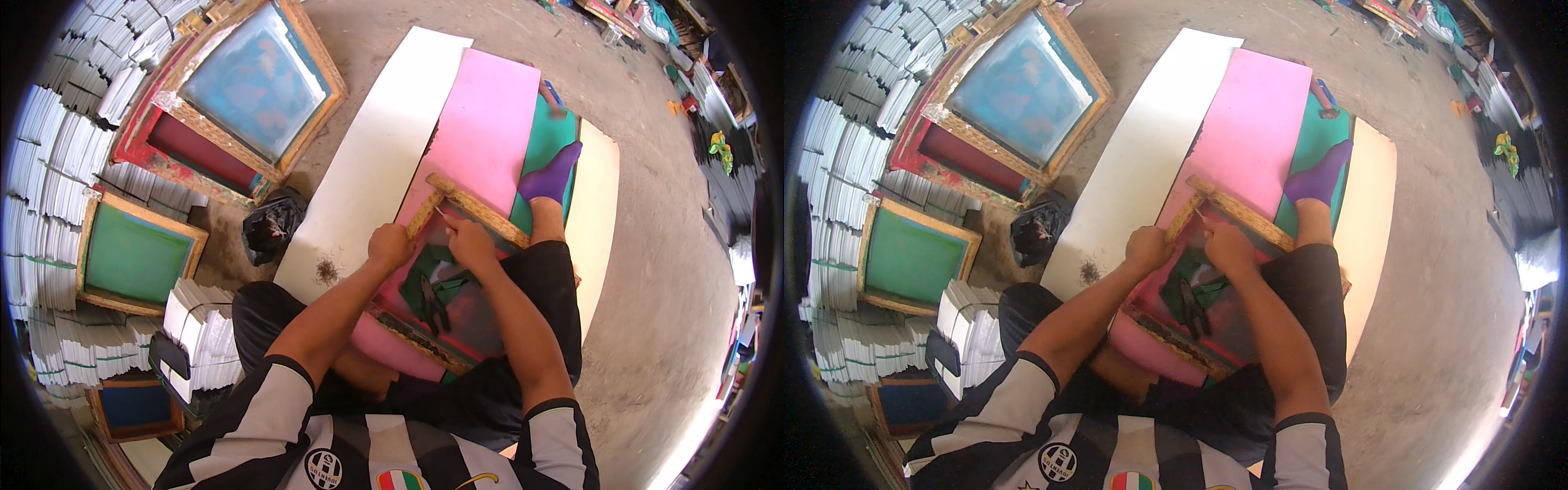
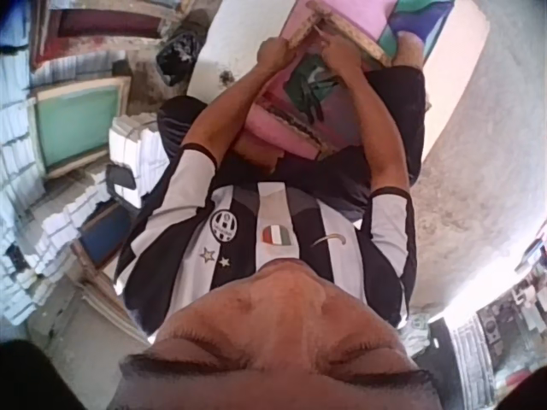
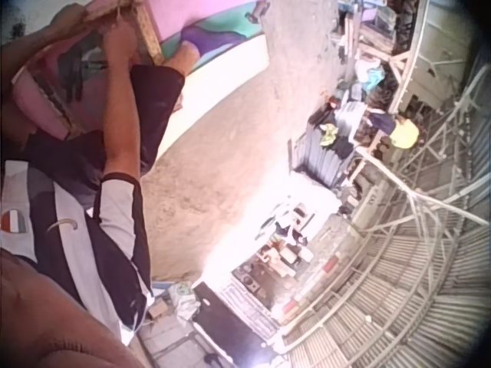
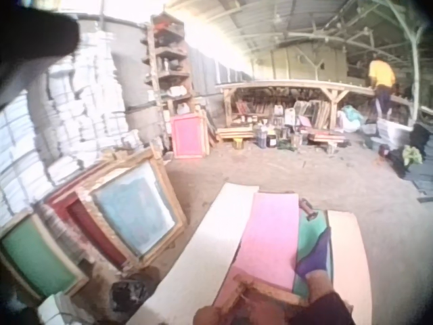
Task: The person sits on the floor and uses a small metal tool to scrape and clean the edge of a wooden screen-printing frame. They work along the frame's perimeter, removing debris and adjusting the mesh attachment.
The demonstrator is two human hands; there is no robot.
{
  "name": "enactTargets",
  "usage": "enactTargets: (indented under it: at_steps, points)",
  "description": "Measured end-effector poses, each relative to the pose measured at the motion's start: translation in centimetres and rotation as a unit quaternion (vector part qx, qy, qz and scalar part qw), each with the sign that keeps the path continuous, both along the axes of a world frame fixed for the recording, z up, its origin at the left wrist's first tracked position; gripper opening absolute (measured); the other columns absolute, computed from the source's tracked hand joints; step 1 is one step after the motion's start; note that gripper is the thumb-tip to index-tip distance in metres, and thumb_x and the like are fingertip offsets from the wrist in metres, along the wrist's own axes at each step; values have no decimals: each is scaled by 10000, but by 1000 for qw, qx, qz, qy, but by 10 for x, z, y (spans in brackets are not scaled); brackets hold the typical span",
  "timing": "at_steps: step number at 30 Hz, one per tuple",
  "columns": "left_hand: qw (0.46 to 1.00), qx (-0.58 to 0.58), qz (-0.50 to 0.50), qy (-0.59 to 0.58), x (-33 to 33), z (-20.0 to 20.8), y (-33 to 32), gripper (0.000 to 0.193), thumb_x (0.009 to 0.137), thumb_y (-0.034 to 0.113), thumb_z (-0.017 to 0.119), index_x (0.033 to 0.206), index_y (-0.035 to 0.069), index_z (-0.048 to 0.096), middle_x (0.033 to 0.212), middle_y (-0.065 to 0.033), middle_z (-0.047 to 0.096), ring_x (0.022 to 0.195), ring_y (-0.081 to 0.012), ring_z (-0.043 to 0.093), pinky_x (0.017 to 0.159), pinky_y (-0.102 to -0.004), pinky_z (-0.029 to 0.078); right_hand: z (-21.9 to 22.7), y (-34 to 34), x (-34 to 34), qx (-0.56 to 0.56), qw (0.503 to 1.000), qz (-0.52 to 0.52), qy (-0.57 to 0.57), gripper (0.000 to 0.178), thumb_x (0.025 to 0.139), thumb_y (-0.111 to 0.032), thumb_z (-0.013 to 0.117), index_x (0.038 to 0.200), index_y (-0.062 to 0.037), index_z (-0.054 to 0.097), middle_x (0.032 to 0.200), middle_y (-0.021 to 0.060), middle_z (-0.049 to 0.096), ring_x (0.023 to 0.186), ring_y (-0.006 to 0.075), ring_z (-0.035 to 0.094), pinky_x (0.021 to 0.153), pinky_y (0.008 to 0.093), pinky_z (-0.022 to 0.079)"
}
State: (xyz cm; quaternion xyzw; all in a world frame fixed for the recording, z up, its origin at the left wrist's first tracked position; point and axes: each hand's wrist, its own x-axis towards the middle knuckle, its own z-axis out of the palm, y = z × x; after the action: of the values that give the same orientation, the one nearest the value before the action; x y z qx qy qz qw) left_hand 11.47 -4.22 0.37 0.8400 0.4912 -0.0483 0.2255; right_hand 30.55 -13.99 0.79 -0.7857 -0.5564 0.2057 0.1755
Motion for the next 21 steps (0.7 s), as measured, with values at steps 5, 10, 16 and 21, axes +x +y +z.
enactTargets:
  at_steps: [5, 10, 16, 21]
  points:
    - [1000, -2, -18, 12, -8, -3, 6, 382, 818, 387, 818, 885, 12, 779, 894, -229, 746, 856, -399, 745, 792, -492, 605, 44, 4, -7, -84, 996, 21, -21, 398, 989, -230, 574, 1374, -227, 673, 1025, 217, 744, 984, 419, 717, 869, 553, 555]
    - [1000, 12, -23, 18, -1, 1, 3, 390, 819, 400, 821, 888, 19, 783, 893, -229, 747, 859, -396, 746, 796, -490, 604, -27, -3, 1, 53, 993, -33, 102, 391, 989, -258, 605, 1374, -238, 672, 932, 216, 742, 905, 422, 723, 803, 553, 557]
    - [999, 1, -28, 34, -9, -1, 6, 398, 822, 408, 821, 896, 19, 784, 900, -230, 747, 878, -398, 746, 804, -486, 603, 29, -2, -10, -115, 993, -2, 6, 404, 1024, -282, 552, 1415, -273, 649, 1039, 236, 738, 1006, 412, 720, 870, 546, 557]
    - [999, -1, -25, 30, 0, 6, 4, 403, 818, 406, 830, 927, 20, 787, 932, -234, 749, 896, -395, 745, 812, -486, 603, -29, -7, -1, 59, 998, -16, 35, 422, 1010, -274, 590, 1426, -316, 646, 834, 262, 702, 801, 416, 727, 702, 539, 557]
